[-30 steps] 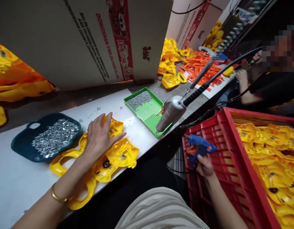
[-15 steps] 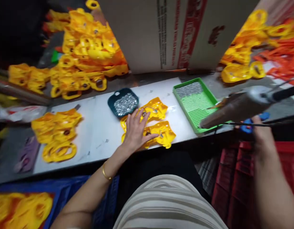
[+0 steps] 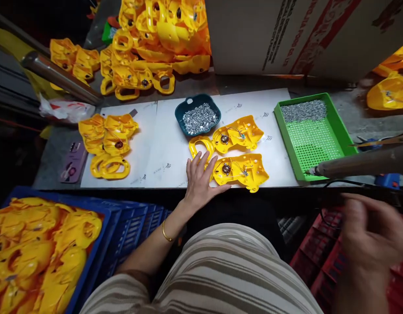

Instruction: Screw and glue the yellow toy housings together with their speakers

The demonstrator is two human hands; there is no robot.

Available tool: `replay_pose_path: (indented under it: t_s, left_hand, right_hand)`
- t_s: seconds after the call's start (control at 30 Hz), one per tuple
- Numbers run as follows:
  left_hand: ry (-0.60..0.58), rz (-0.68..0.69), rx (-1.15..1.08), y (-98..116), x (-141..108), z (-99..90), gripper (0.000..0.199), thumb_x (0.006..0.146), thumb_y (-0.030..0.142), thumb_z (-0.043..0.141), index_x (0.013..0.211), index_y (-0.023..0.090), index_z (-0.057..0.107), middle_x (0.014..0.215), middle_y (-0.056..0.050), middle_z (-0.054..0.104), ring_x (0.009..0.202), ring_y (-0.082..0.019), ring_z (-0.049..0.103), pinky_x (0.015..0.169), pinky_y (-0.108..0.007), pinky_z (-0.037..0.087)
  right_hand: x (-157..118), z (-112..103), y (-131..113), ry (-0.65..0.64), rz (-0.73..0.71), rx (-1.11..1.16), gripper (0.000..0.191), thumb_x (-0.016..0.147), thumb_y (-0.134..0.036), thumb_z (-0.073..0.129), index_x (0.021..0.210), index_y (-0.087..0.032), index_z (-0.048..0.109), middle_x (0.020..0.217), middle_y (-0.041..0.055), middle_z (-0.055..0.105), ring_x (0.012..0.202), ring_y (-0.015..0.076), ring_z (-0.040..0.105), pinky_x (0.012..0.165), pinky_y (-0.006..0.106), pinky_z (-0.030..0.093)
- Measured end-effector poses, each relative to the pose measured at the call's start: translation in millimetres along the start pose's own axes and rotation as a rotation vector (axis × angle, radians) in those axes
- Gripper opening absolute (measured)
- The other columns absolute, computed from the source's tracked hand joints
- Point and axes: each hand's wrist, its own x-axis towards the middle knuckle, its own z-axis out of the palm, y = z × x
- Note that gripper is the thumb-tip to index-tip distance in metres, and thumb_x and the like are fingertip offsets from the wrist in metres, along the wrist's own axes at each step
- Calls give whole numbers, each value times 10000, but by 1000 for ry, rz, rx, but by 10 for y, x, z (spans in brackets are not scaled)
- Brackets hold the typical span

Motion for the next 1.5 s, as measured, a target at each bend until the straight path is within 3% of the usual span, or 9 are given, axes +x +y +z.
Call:
replay_pose_path:
  t_s: [0.1, 0.2, 0.43, 0.7, 0.87, 0.97, 1.13, 1.37, 1.5]
  left_hand:
    - [-13, -40, -2, 1, -107, 8, 897, 734, 717, 642, 1437, 197, 439, 1475, -190, 441, 1417, -373, 301, 1167, -553, 145]
    - [-10, -71, 21, 29, -162, 14, 869, 754, 687, 646, 1434, 185, 445, 1487, -186, 430, 1416, -371, 296, 1172, -554, 135]
    - [-28, -77, 31, 62, -191, -11, 770, 791, 607, 664, 1416, 201, 474, 1491, -171, 433, 1428, -362, 287, 1174, -561, 146]
    - [-27, -54, 42, 11, -191, -80, 731, 762, 518, 740, 1389, 223, 508, 1504, -179, 412, 1425, -397, 287, 1154, -621, 139]
    - [76, 24, -80, 155, 106, -127, 440, 846, 484, 658, 1225, 263, 654, 1449, -124, 479, 1404, -359, 322, 1151, -586, 188]
    - [99, 82, -161, 428, 373, -94, 236, 925, 367, 566, 1071, 276, 728, 1409, -79, 518, 1390, -301, 334, 1142, -537, 244]
    - [-54, 94, -236, 810, 634, 47, 212, 924, 362, 568, 986, 270, 749, 1423, -71, 506, 1384, -311, 321, 1132, -560, 238]
    - [-69, 7, -338, 835, 646, 83, 175, 899, 349, 608, 864, 236, 737, 1432, -62, 500, 1409, -290, 288, 1160, -514, 253]
    - [-50, -94, -294, 844, 637, 107, 157, 870, 333, 645, 799, 237, 748, 1469, -49, 470, 1415, -318, 275, 1154, -563, 235]
  right_hand:
    - [-61, 345, -591, -334, -322, 214, 185, 840, -162, 660, 1018, -204, 685, 796, 49, 669, 667, 161, 591, 624, 295, 460]
    - [14, 760, -1016, -504, -555, 109, 154, 889, -260, 622, 996, -182, 700, 816, 73, 644, 746, 192, 572, 656, 317, 450]
    - [106, 1214, -1425, -912, -629, -218, 239, 936, -261, 502, 879, -157, 709, 910, 131, 666, 873, 255, 591, 650, 343, 387]
    - [348, 926, -638, -686, 212, 431, 149, 787, -311, 614, 829, -174, 654, 759, 24, 655, 662, 140, 576, 563, 249, 411]
    - [278, 915, -303, -634, 439, 642, 241, 731, -392, 715, 844, -180, 729, 824, 40, 716, 730, 156, 618, 682, 283, 489]
    - [234, 941, -301, -615, 480, 717, 230, 718, -379, 743, 854, -194, 758, 852, 38, 723, 755, 155, 623, 717, 290, 495]
    - [236, 943, -332, -633, 397, 793, 186, 743, -346, 748, 878, -222, 776, 835, 25, 690, 778, 142, 599, 717, 280, 468]
    - [267, 948, -328, -609, 275, 686, 284, 801, -335, 673, 1039, -195, 738, 945, 63, 663, 750, 132, 573, 641, 262, 480]
    - [176, 1009, -279, -628, 371, 634, 429, 866, -412, 556, 1216, -178, 636, 1141, 124, 653, 620, 112, 599, 614, 300, 534]
